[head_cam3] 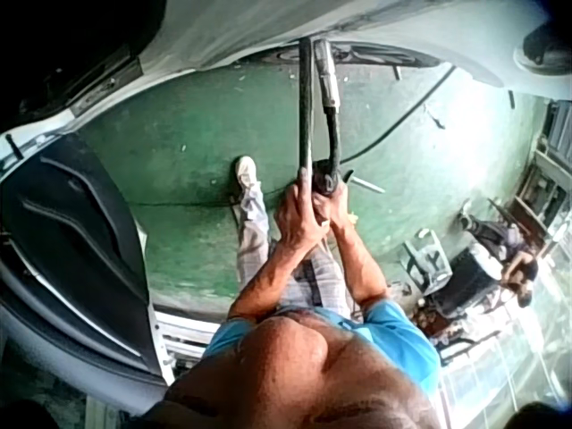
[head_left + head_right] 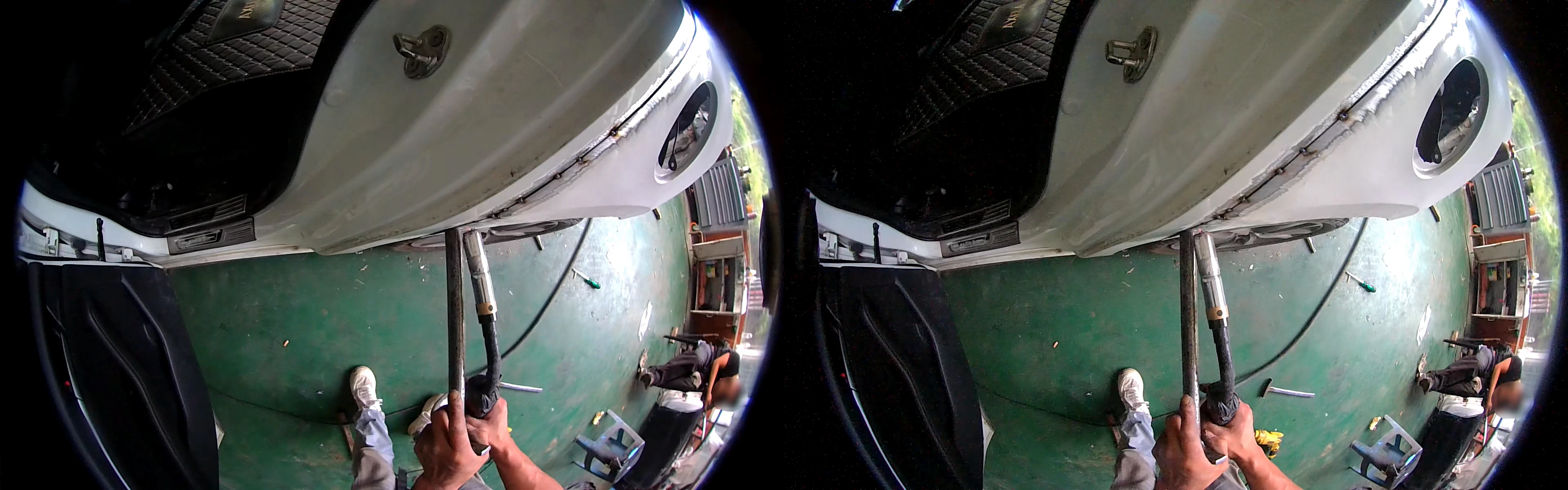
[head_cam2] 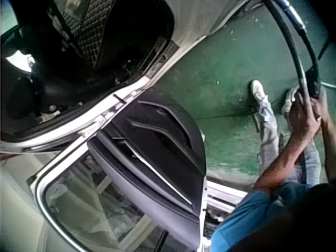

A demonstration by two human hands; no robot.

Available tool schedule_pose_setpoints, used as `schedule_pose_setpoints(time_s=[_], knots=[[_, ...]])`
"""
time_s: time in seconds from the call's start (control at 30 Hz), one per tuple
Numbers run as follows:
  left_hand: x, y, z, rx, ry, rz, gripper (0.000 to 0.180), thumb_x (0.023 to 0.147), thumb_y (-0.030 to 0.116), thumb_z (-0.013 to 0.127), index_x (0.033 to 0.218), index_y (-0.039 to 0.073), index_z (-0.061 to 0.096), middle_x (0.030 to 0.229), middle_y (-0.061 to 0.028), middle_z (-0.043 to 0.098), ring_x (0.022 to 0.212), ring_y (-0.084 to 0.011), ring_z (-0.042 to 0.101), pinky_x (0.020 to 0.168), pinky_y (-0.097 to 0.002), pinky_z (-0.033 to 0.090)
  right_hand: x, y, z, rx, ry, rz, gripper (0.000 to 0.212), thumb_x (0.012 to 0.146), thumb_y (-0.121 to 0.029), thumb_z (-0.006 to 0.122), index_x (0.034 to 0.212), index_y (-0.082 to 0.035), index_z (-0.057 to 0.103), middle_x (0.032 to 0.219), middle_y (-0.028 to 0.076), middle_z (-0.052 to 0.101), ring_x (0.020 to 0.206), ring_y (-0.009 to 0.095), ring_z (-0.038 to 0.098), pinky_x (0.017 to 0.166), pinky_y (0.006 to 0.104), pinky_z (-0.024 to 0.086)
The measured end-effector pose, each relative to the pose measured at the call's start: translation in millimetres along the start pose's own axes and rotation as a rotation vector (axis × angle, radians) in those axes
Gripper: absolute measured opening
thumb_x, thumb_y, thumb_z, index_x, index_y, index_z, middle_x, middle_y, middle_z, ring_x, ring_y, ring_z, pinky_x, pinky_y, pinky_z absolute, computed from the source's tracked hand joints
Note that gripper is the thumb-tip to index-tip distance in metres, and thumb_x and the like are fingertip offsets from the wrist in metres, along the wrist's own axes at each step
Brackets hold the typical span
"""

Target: The person welds the seam along the front fender of a white car using a welding torch, then repeatedly taps the weld with a hammer to smooth it. The person alternates between welding and hammering along the fender edge near the wheel arch.

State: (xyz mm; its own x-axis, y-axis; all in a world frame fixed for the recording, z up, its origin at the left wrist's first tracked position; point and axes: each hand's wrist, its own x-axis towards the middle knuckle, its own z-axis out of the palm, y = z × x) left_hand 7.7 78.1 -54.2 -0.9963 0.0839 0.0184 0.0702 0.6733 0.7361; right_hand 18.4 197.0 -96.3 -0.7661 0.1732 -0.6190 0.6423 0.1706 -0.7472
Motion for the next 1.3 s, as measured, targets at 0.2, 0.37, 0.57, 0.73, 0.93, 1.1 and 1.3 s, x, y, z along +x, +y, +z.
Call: schedule_pose_setpoints(time_s=[0.2,0.37,0.57,0.73,0.93,1.1,1.3], knots=[[-9,6,8,0.036,0.061,-0.015,0.076,0.081,0.02,0.07,0.149,-0.002,0.044,0.095,-0.0196,0.056,0.076,-0.0406,0.06,0.062,-0.0504,0.049,6,10,0,-0.037,-0.006,-0.014,0.039,0.072,-0.011,0.079,0.108,-0.001,0.066,0.083,0.006,0.065,0.076,0.015,0.058,0.073,0.0328,0.052],[3,1,0,0.043,-0.068,-0.003,0.082,0.075,0.02,0.071,0.146,-0.007,0.042,0.089,-0.02,0.058,0.07,-0.0396,0.063,0.055,-0.0481,0.052,9,21,-1,-0.038,0.0,-0.036,0.037,0.07,-0.014,0.08,0.102,0.0,0.066,0.081,0.008,0.064,0.075,0.015,0.057,0.072,0.0336,0.052],[6,-1,1,0.041,0.005,0.048,0.09,0.067,0.018,0.08,0.147,-0.004,0.043,0.097,-0.018,0.059,0.068,-0.0338,0.064,0.054,-0.0416,0.051,9,19,1,-0.046,0.024,-0.017,0.033,0.07,-0.015,0.08,0.096,0.0,0.065,0.078,0.009,0.063,0.072,0.015,0.056,0.069,0.0351,0.051],[-6,6,10,0.092,0.081,0.006,0.073,0.082,0.021,0.07,0.147,-0.002,0.045,0.091,-0.0193,0.056,0.073,-0.0397,0.059,0.059,-0.049,0.047,8,0,6,-0.029,0.036,-0.025,0.033,0.073,-0.017,0.082,0.096,0.0,0.065,0.077,0.007,0.062,0.072,0.014,0.055,0.068,0.0344,0.051],[-4,5,9,0.084,0.101,0.023,0.078,0.08,0.024,0.072,0.148,-0.002,0.045,0.092,-0.0194,0.055,0.073,-0.0394,0.059,0.059,-0.0492,0.048,5,-3,11,0.074,0.012,0.032,0.032,0.078,-0.019,0.084,0.098,-0.001,0.065,0.08,0.003,0.063,0.074,0.012,0.055,0.068,0.033,0.05],[-8,4,8,0.067,0.071,0.02,0.082,0.076,0.021,0.071,0.15,-0.001,0.043,0.095,-0.0201,0.056,0.074,-0.0399,0.059,0.059,-0.0495,0.048,4,19,16,0.095,0.005,-0.011,0.042,0.081,-0.02,0.085,0.112,-0.001,0.065,0.084,-0.001,0.061,0.075,0.009,0.054,0.066,0.0296,0.048],[-4,5,4,0.059,0.044,-0.005,0.08,0.077,0.019,0.068,0.15,-0.001,0.043,0.096,-0.0202,0.056,0.074,-0.0404,0.059,0.058,-0.0496,0.049,3,26,20,0.081,0.001,-0.049,0.047,0.084,-0.02,0.085,0.12,0.0,0.064,0.088,-0.002,0.063,0.077,0.008,0.056,0.068,0.028,0.05]])
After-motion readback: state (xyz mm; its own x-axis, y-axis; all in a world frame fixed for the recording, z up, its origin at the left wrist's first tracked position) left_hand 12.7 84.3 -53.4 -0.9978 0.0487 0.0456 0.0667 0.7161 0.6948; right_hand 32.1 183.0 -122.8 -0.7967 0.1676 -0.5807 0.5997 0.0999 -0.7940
